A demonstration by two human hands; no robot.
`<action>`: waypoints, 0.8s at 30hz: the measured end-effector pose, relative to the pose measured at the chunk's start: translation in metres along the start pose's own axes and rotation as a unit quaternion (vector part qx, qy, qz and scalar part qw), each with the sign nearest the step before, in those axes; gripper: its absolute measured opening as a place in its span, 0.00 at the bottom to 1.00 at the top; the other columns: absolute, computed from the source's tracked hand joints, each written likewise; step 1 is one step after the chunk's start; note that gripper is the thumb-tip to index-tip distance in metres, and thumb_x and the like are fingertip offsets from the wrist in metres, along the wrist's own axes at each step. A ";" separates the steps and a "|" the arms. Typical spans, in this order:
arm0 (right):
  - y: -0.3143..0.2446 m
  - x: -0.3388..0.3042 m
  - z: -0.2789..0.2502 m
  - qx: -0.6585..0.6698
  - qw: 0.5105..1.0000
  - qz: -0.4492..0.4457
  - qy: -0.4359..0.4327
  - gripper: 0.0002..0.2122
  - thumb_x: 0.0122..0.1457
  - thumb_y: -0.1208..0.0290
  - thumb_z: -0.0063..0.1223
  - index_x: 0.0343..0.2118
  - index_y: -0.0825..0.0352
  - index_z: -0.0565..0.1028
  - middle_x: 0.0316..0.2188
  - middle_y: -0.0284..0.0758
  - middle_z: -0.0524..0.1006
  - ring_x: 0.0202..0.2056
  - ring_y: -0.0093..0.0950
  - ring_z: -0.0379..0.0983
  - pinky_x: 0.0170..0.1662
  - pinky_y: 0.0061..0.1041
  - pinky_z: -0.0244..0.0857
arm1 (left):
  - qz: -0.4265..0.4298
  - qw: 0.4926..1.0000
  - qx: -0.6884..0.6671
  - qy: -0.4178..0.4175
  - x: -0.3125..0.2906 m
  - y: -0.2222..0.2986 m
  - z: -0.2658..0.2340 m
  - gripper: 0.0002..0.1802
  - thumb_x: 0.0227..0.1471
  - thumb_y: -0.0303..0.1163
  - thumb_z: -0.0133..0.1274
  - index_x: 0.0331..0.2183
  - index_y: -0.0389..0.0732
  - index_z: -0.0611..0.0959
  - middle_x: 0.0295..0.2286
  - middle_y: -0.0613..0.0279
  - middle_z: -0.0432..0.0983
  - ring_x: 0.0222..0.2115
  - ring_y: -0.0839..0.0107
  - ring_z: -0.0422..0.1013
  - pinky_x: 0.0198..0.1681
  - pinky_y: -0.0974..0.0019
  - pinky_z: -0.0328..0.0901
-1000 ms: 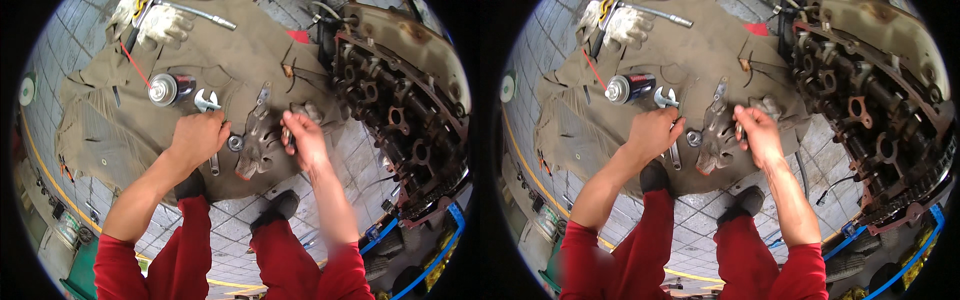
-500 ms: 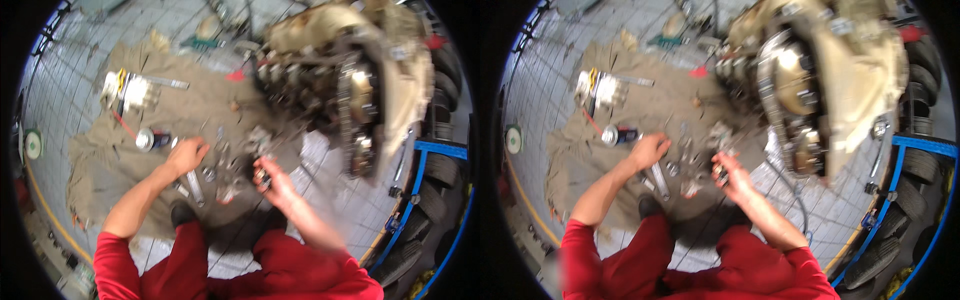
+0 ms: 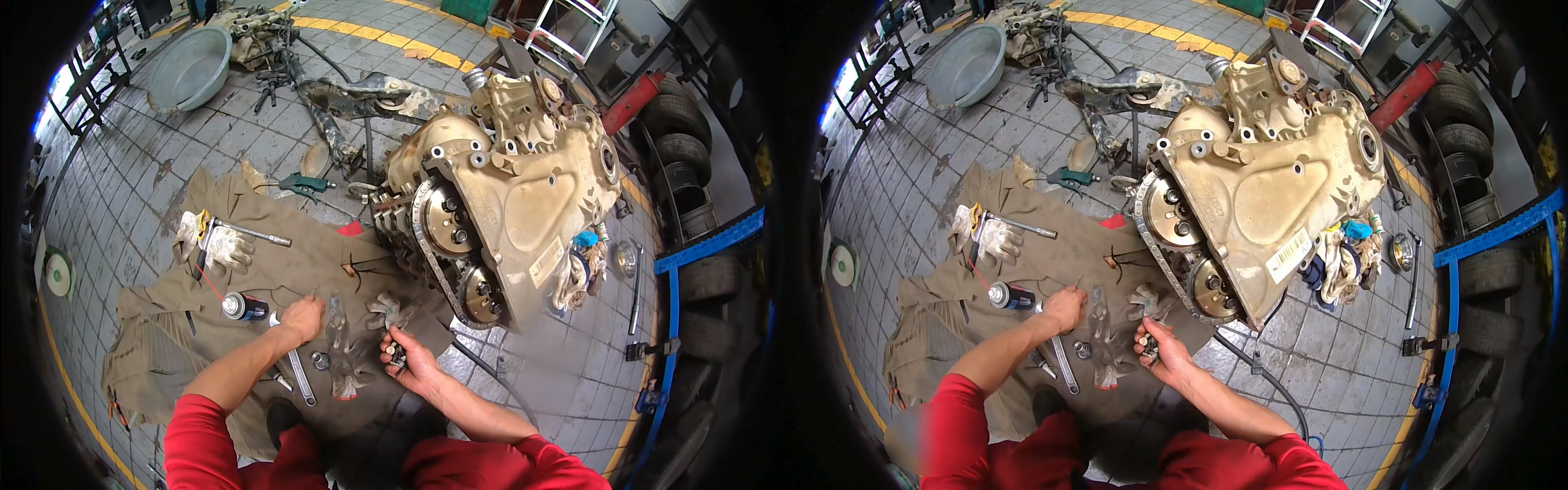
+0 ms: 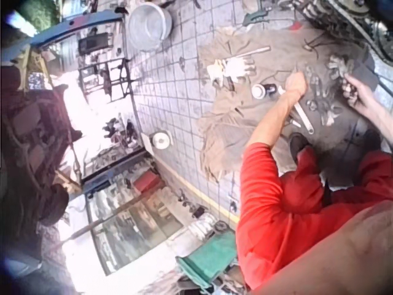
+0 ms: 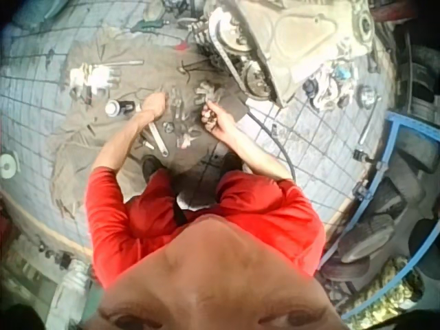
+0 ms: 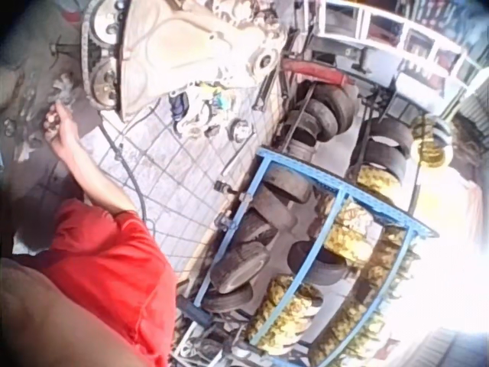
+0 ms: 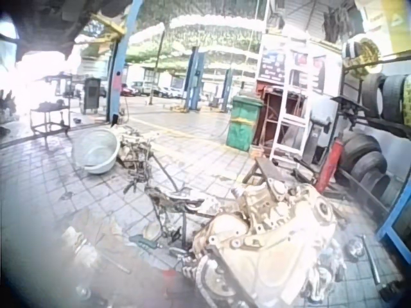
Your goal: The person walks to a disassembled engine on the floor and begins inserting bolts into the engine block by hand. They continue to thread multiple bolts into various holes on the engine casing throughout the clip.
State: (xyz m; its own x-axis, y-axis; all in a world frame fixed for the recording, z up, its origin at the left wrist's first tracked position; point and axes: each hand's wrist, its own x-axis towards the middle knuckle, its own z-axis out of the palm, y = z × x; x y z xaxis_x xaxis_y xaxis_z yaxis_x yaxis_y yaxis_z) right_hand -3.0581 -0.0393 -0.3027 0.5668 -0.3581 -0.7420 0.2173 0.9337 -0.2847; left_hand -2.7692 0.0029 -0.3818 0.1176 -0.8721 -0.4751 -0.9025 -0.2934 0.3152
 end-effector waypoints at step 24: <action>0.012 0.030 0.049 0.009 0.962 -0.273 0.027 0.12 0.76 0.60 0.48 0.41 0.64 0.75 0.34 0.30 0.77 0.35 0.23 0.74 0.39 0.25 0.69 | -0.114 0.465 -0.878 0.007 -0.077 0.134 -0.013 0.24 0.75 0.50 0.38 0.55 0.43 0.78 0.48 0.66 0.79 0.52 0.74 0.72 0.61 0.60 0.63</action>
State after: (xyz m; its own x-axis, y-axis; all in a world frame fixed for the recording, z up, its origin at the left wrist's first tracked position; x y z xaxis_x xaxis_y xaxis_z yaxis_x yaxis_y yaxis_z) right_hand -2.9995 -0.0387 -0.2987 0.3217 -0.7940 -0.5158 0.4844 0.6060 -0.6309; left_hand -2.8942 0.0255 -0.2921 0.1407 -0.7391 -0.6587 0.8626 -0.2351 0.4480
